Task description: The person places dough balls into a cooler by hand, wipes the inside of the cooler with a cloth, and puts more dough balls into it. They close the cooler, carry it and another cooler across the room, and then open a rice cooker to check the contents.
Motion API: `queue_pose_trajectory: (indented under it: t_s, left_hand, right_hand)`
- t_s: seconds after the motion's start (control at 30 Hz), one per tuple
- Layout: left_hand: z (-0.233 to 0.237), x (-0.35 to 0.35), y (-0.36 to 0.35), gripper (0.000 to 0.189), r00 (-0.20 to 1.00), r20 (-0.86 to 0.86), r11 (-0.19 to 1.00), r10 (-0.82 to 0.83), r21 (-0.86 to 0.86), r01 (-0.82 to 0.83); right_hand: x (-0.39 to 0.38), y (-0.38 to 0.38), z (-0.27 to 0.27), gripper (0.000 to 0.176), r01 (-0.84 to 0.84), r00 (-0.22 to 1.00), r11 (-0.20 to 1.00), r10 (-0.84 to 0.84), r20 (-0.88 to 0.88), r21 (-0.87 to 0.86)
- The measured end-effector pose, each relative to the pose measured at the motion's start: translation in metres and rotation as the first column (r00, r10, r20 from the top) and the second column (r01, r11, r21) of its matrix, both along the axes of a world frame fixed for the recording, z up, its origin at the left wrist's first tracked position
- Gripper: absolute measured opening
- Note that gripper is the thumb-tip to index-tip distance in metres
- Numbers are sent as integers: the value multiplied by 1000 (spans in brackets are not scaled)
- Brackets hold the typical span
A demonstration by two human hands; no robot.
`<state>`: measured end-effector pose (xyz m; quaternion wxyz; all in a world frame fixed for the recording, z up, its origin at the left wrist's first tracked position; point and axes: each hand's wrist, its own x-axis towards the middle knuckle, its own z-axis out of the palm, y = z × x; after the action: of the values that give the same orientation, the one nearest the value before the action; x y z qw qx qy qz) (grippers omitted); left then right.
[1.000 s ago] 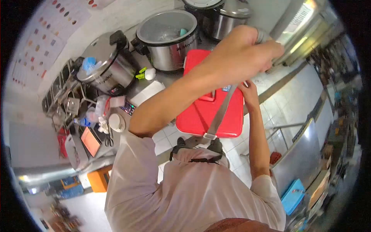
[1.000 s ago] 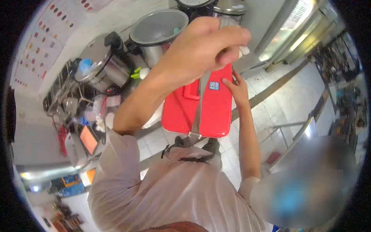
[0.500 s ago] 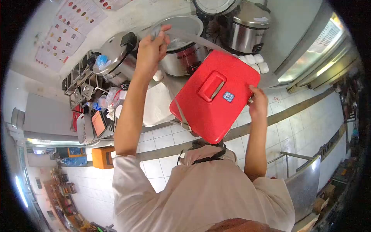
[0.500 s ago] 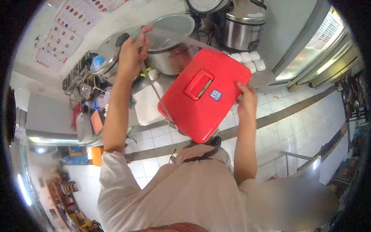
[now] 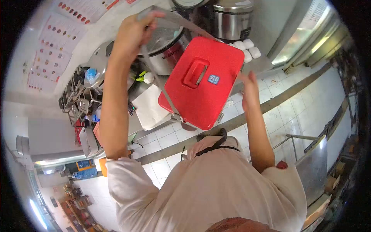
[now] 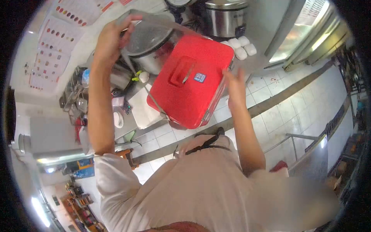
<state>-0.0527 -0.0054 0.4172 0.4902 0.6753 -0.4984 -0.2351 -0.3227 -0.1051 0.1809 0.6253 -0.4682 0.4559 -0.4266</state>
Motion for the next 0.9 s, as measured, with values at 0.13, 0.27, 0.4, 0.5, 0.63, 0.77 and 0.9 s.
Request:
queue_pose_trajectory:
  t_s: [0.13, 0.27, 0.4, 0.5, 0.63, 0.77, 0.9]
  left_hand:
    - [-45, -28, -30, 27, 88, 985, 778, -149, 62, 626]
    - [-53, -89, 5, 30, 635, 572, 838, -519, 193, 511]
    - [-190, -46, -8, 67, 616, 787, 960, 29, 150, -237]
    - [-221, -54, -10, 91, 484, 875, 914, 17, 183, -362]
    - [-212, -49, -9, 106, 662, 733, 850, -158, 442, -286]
    - [-201, -61, -18, 113, 665, 723, 853, -189, 456, -253]
    - [-198, -49, -34, 119, 676, 704, 842, -215, 485, -237]
  right_hand:
    - [-7, 52, 5, 71, -224, 938, 863, 64, 341, 453]
    - [-14, 27, 5, 51, -152, 831, 913, -89, 549, 378]
    - [-52, -6, -23, 56, -364, 445, 838, -227, 867, 406]
    - [-108, -42, -147, 50, -485, 442, 861, 92, 892, 152]
    - [-104, -75, -110, 47, -185, 613, 982, 86, 786, 37]
    - [-76, -129, -74, 42, 204, 795, 979, -164, 584, -4]
    - [-115, -138, -232, 45, -140, 859, 989, 144, 491, -45]
